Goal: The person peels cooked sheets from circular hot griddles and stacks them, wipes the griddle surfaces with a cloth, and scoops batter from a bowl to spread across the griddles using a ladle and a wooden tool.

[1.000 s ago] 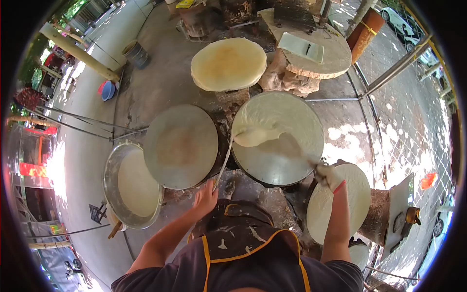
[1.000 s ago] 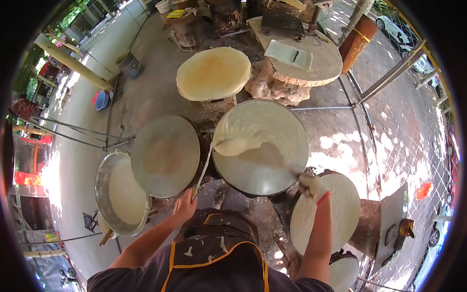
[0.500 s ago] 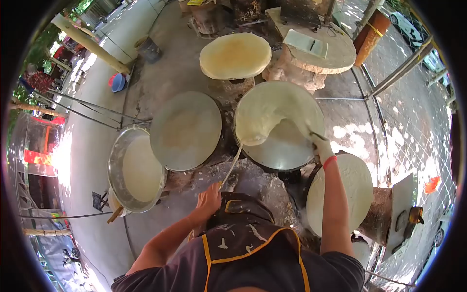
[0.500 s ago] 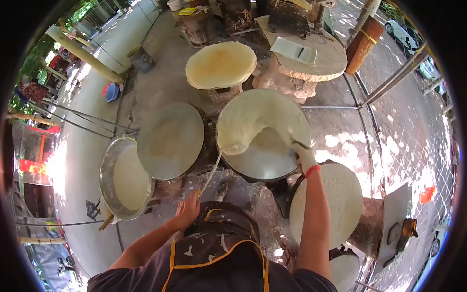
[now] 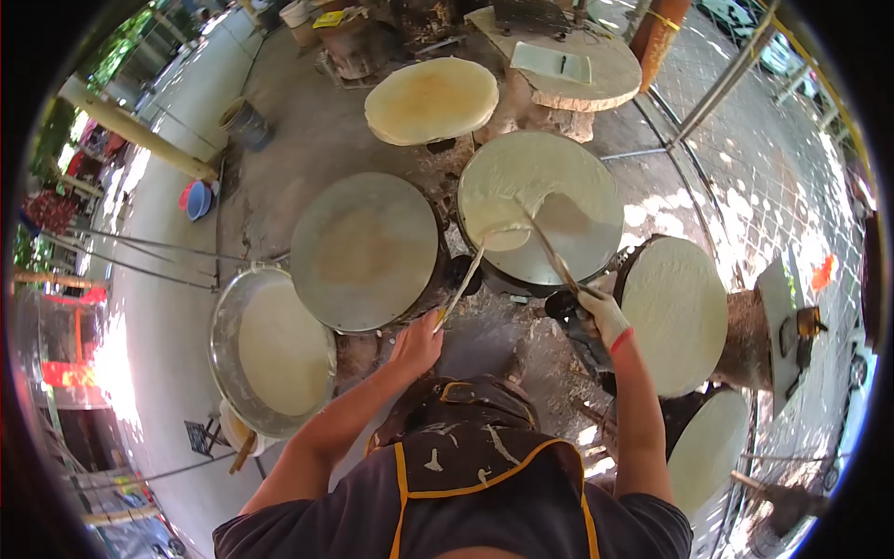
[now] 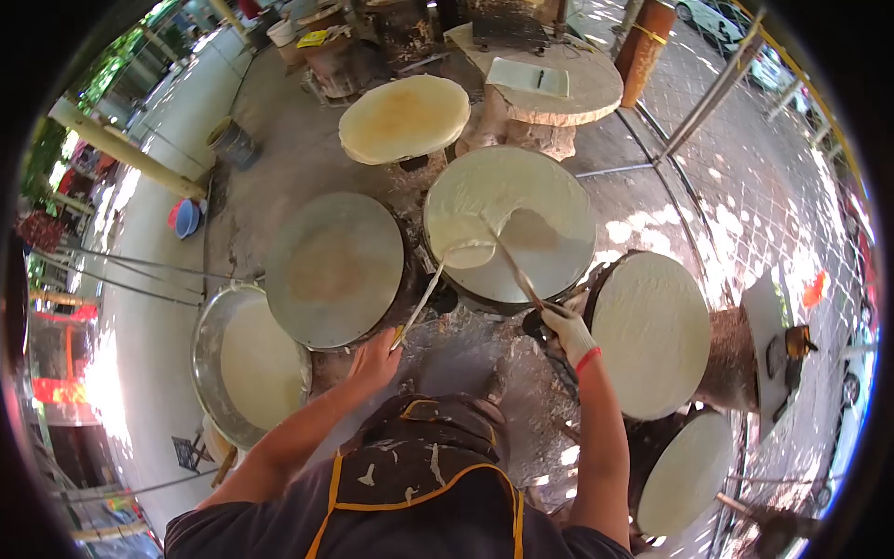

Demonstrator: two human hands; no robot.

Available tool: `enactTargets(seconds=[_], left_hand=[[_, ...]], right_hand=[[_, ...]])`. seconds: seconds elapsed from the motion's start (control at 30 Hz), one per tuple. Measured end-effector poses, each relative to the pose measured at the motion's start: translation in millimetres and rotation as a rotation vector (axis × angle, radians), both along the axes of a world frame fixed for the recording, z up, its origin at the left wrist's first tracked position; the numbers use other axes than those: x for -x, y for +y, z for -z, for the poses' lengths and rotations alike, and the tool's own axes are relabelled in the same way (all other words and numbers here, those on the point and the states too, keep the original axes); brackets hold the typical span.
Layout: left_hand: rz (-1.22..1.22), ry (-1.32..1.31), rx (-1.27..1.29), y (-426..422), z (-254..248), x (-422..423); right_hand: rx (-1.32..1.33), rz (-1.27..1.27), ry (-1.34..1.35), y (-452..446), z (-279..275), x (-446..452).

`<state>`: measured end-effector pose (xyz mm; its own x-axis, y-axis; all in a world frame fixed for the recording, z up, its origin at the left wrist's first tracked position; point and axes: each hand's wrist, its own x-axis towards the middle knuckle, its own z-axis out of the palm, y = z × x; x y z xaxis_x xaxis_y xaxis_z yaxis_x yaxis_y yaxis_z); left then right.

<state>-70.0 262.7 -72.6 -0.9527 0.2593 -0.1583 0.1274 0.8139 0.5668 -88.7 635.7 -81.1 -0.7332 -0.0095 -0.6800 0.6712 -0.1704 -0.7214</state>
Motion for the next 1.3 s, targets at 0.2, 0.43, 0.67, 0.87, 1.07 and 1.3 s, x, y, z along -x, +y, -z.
enactTargets(seconds=[0.2, 0.43, 0.67, 0.87, 1.07, 1.3], left_hand=[[0.043, 0.077, -0.41, -71.4, -11.9, 30.5], [-0.141, -0.369, -0.976, -154.4, -83.1, 57.4], [-0.32, -0.45, -1.279, -236.3, -80.5, 35.6], [-0.453, -0.567, -1.315, -275.0, -68.3, 7.8], [-0.431, -0.663, -1.322, -265.9, -76.2, -10.1], [-0.359, -0.661, -1.384, -226.0, -80.0, -30.4]], right_hand=[[0.198, 0.498, 0.055, -166.8, 11.7, -53.1], [-0.281, 0.517, 0.214, -282.0, 56.8, 42.7], [-0.581, 0.54, 0.146, -355.8, 97.0, 56.1], [-0.219, 0.84, -0.014, -304.4, 53.9, 47.5], [-0.564, 0.485, 0.185, -299.7, 108.4, 16.9], [-0.214, 0.7, 0.113, -276.4, 60.3, 0.4]])
